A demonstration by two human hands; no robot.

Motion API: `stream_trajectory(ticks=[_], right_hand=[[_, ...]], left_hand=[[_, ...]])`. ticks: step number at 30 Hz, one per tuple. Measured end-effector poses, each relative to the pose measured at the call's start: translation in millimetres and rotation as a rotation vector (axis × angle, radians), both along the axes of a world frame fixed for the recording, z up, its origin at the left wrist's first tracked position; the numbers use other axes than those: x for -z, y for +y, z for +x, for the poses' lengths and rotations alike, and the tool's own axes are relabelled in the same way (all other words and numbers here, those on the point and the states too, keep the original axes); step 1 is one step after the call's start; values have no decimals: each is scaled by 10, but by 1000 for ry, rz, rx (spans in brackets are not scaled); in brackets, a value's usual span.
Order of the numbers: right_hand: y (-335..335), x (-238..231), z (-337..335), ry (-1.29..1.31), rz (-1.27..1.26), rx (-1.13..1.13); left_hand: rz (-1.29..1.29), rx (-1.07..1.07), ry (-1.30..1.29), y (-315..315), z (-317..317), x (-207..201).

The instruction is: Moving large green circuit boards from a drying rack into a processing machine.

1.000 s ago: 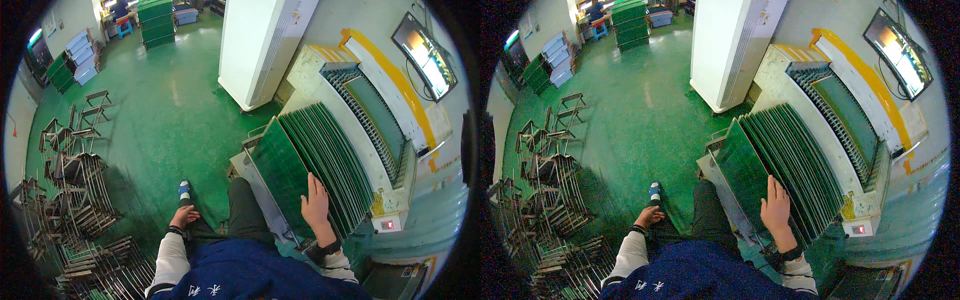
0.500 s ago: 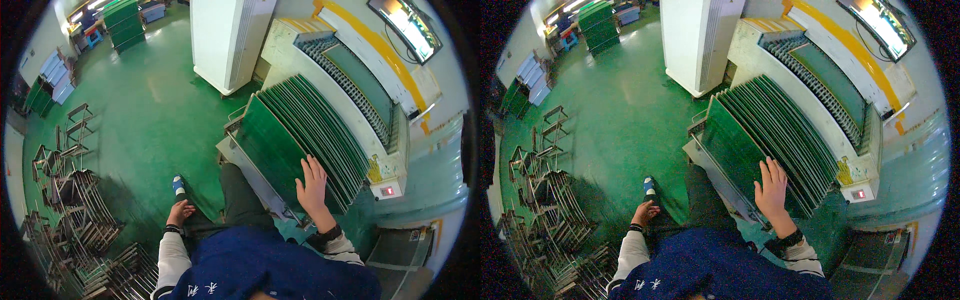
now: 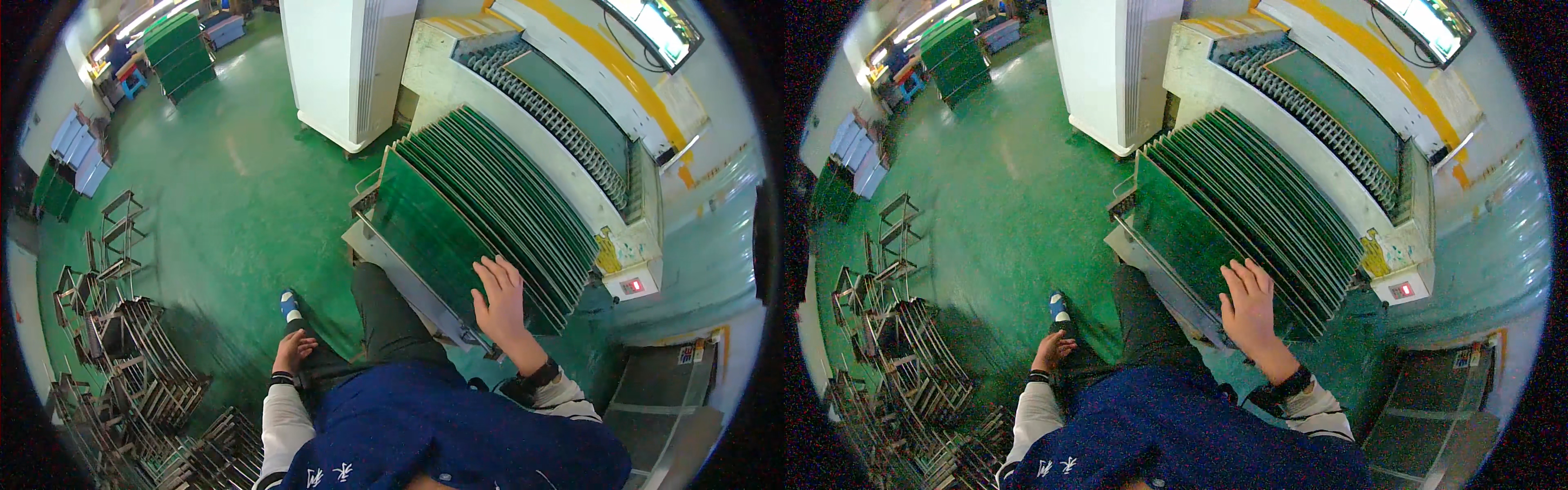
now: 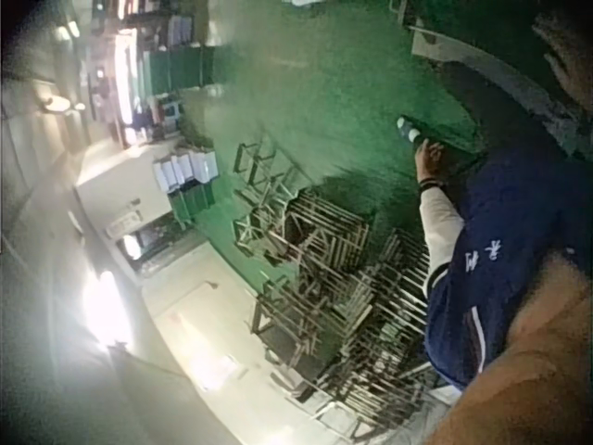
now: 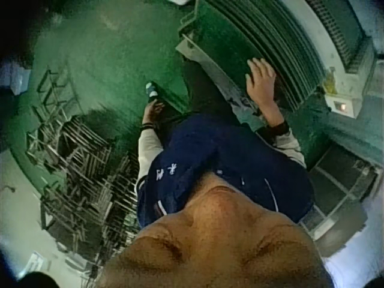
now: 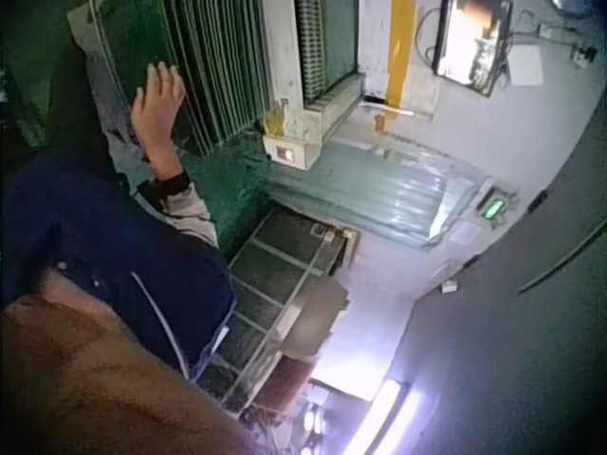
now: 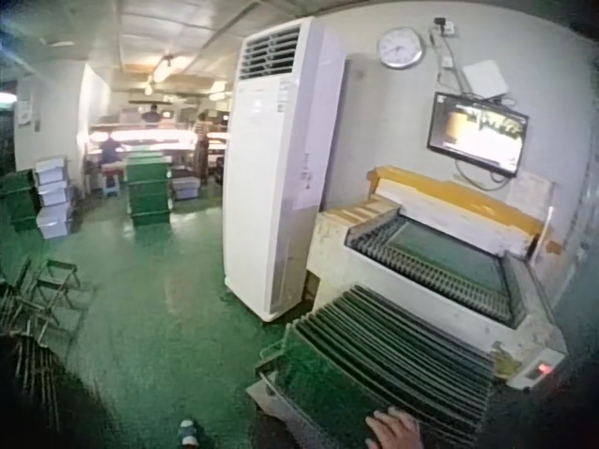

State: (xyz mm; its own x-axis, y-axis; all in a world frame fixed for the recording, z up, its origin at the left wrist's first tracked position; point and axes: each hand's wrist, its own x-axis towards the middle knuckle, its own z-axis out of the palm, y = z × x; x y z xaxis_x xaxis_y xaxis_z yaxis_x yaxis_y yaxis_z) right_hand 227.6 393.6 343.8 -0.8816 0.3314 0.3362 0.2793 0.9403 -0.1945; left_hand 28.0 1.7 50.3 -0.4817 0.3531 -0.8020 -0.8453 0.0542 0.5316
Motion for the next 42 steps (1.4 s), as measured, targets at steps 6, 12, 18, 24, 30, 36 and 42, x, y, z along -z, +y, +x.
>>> stream_trajectory(ticks=[6,12,18,24,30,36,42], right_hand=[[17,-79,-61,135,-100,-21],[149,-74,-196,101,-178,37],[260,-51,-265,15,-374,59],[477,30,-344,-155,-442,184],[658,113,-438,-291,-398,148],[578,198,-498,-283,-286,187],[507,178,-509,-230,-249,234]], left_hand=[[11,11,33,-23,14,56],[59,4,38,-38,15,62],[9,-57,9,-18,51,9],[20,-41,16,-42,29,69],[4,-31,14,-59,14,95],[-1,-26,1,-50,14,31],[-51,-15,23,-5,0,-64]])
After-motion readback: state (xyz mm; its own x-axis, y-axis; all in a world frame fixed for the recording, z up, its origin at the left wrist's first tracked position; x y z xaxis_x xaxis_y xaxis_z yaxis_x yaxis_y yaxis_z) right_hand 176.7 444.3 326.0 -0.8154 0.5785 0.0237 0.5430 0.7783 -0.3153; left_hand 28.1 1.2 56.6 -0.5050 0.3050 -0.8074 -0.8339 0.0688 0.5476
